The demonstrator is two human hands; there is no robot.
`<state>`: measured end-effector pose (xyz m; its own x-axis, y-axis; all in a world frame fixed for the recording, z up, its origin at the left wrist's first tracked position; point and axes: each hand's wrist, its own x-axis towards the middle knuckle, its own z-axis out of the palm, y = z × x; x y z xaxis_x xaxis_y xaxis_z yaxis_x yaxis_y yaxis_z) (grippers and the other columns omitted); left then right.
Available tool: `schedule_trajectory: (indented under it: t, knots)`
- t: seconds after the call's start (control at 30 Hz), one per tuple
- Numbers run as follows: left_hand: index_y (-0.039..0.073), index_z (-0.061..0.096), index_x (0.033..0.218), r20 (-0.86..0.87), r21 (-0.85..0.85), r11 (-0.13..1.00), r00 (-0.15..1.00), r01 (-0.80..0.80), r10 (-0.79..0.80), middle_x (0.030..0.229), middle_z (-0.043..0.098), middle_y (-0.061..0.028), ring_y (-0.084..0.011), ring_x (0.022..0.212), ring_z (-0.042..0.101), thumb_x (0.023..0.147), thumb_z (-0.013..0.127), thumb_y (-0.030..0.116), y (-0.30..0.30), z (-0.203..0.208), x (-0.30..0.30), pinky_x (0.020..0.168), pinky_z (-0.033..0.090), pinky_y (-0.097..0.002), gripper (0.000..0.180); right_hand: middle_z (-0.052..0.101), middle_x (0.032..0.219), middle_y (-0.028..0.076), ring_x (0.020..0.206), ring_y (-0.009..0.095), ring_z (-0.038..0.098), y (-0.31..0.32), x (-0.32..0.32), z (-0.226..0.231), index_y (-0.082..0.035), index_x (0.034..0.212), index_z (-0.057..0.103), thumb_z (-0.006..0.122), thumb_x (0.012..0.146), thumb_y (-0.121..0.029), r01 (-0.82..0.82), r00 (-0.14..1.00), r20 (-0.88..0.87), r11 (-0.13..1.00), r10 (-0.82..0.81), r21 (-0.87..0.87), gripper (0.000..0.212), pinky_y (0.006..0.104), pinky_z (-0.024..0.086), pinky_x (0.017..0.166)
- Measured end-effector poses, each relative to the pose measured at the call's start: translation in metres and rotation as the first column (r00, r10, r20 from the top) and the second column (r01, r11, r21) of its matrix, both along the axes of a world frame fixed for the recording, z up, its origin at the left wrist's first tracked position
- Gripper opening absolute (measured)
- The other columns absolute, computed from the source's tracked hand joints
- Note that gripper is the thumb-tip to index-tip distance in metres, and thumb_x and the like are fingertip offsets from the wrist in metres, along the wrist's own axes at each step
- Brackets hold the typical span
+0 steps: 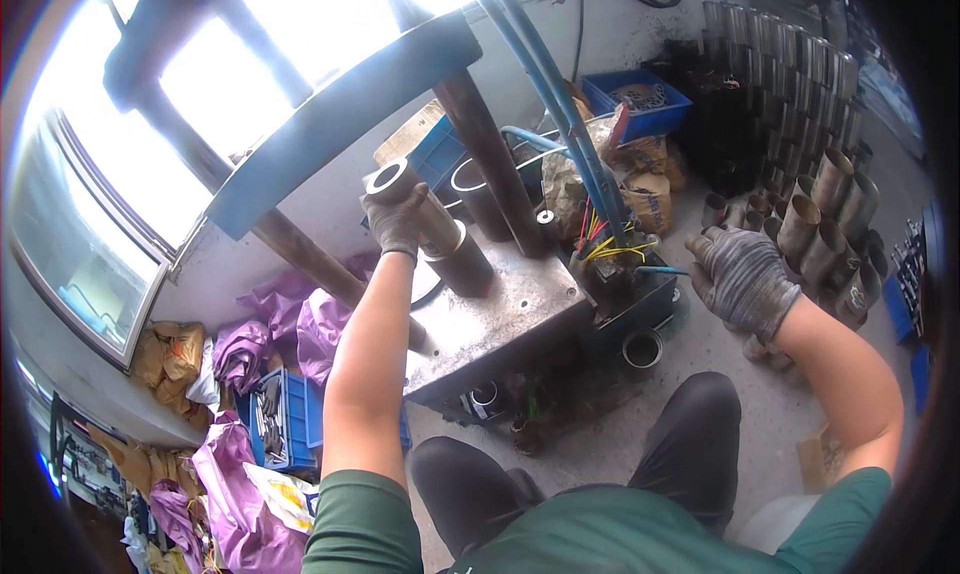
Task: The person assembles motor stators into metal housings by manually inserting them and then using a hydraulic press to seat them firmly.
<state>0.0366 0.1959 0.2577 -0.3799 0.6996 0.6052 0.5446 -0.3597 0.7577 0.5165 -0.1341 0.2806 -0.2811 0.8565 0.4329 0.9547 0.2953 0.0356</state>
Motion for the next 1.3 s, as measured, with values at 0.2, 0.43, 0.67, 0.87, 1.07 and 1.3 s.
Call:
schedule_trajectory:
  t: [0.2,0.43,0.67,0.87,1.07,1.3]
  knots:
    - [0.005,0.079,0.112,-0.245,0.008,0.999,0.968,-0.051,0.052,0.108,0.081,-0.0127,-0.0255,0.104,0.078,0.071,0.094,0.031,-0.03,0.013,0.04,0.094,0.06,-0.038,0.05,0.074,0.094,0.018,0.087,0.038,0.073,-0.003,-0.002,0.008,-0.004,0.117,0.071,0.066,0.093,-0.023,0.045,0.994,-0.09,0.988,-0.059,-0.149,0.031,0.0499,0.058,0.08]
    - [0.004,0.074,0.123,-0.034,-0.133,0.991,0.999,-0.009,0.004,0.114,0.08,-0.0131,-0.0259,0.104,0.076,0.069,0.098,0.031,-0.012,0.017,0.002,0.094,0.059,-0.0375,0.065,0.074,0.101,0.019,0.091,0.038,0.073,-0.007,0.001,0.016,-0.004,0.12,0.073,0.065,0.093,-0.028,0.092,0.992,-0.048,0.931,-0.116,-0.353,0.037,0.0493,0.057,0.086]
    - [0.003,0.065,0.131,-0.1,-0.212,0.967,0.981,0.144,-0.168,0.124,0.076,-0.0167,-0.0292,0.117,0.073,0.064,0.1,0.038,-0.032,0.028,0.027,0.102,0.057,-0.0399,0.083,0.074,0.101,0.021,0.093,0.041,0.073,-0.021,0.024,0.008,-0.002,0.118,0.074,0.067,0.09,-0.021,0.028,1.0,0.017,0.922,-0.024,-0.386,0.035,0.0478,0.058,0.087]
    - [0.001,0.061,0.132,-0.09,-0.149,0.989,0.996,-0.001,-0.013,0.129,0.07,-0.0189,-0.0313,0.123,0.069,0.064,0.1,0.037,-0.024,0.02,0.026,0.106,0.054,-0.04,0.087,0.075,0.102,0.02,0.092,0.04,0.073,-0.02,0.021,0.007,-0.002,0.121,0.074,0.065,0.091,-0.018,-0.05,0.999,-0.022,0.927,0.045,-0.372,0.035,0.0475,0.058,0.086]
    - [-0.005,0.046,0.147,0.167,0.099,0.983,0.971,0.157,-0.172,0.14,0.06,-0.0229,-0.0316,0.129,0.061,0.076,0.097,0.033,-0.043,-0.032,-0.006,0.107,0.052,-0.0394,0.095,0.076,0.103,0.02,0.094,0.039,0.074,-0.018,0.011,0.01,-0.003,0.122,0.074,0.063,0.094,-0.016,-0.023,0.999,-0.047,0.897,0.002,-0.442,0.034,0.0462,0.059,0.088]
    - [0.008,0.047,0.153,-0.057,-0.387,0.725,0.799,-0.57,0.598,0.145,0.056,-0.0257,-0.0398,0.139,0.054,0.067,0.093,0.048,-0.169,-0.128,-0.034,0.12,0.043,-0.0479,0.106,0.075,0.09,0.019,0.084,0.039,0.073,-0.017,0.021,0.003,-0.008,0.104,0.079,0.067,0.086,-0.016,-0.055,0.998,-0.048,0.902,0.038,-0.429,0.023,0.0487,0.059,0.08]
